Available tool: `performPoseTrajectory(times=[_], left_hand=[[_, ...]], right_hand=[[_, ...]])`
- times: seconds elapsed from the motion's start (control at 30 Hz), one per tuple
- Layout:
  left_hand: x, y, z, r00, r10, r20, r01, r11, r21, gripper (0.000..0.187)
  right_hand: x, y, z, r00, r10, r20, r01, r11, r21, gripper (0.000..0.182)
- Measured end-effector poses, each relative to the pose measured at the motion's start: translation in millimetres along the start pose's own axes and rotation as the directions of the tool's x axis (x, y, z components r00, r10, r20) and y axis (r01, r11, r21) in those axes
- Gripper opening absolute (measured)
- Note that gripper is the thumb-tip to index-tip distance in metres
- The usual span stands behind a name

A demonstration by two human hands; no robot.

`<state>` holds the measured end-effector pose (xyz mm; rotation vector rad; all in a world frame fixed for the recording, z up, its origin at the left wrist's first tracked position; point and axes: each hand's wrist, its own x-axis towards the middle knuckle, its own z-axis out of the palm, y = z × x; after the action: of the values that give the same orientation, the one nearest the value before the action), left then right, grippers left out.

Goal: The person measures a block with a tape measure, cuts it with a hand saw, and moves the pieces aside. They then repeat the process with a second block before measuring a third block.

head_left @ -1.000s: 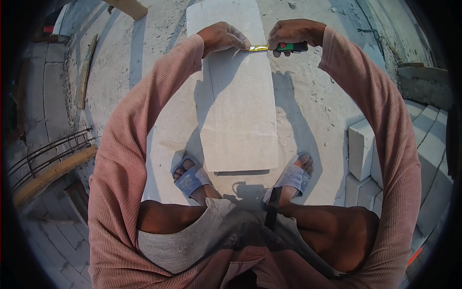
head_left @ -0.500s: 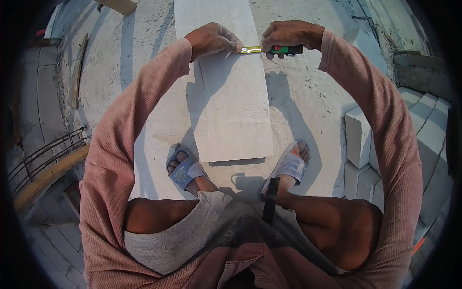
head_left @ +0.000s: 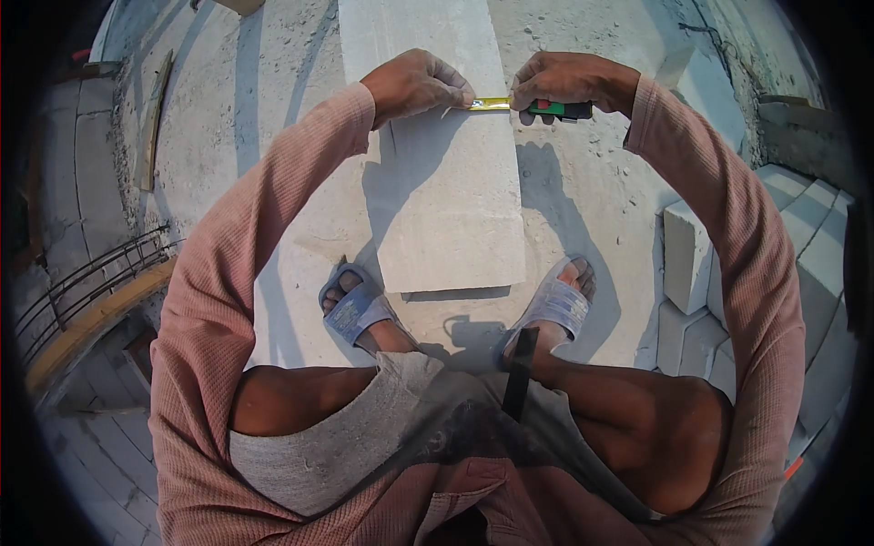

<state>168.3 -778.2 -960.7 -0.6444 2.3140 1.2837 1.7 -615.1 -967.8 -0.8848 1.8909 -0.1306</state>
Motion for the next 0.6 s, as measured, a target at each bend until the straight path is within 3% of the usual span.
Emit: performPoseTrajectory(times=[0.4, 0.6], left_hand=[[-14.5, -7.0, 22.0, 0.999, -0.012, 0.035, 0.011, 1.000, 0.017, 0.030], [-30.5, -2.6, 30.3, 0.996, -0.001, 0.088, -0.003, 0.999, 0.043, 0.029]], right_hand=[[-20.5, 1.3, 18.3, 0.997, -0.047, 0.068, 0.045, 0.999, 0.030, 0.030], [-35.5, -1.3, 27.3, 0.994, -0.007, 0.107, 0.016, 0.996, -0.089, 0.034]])
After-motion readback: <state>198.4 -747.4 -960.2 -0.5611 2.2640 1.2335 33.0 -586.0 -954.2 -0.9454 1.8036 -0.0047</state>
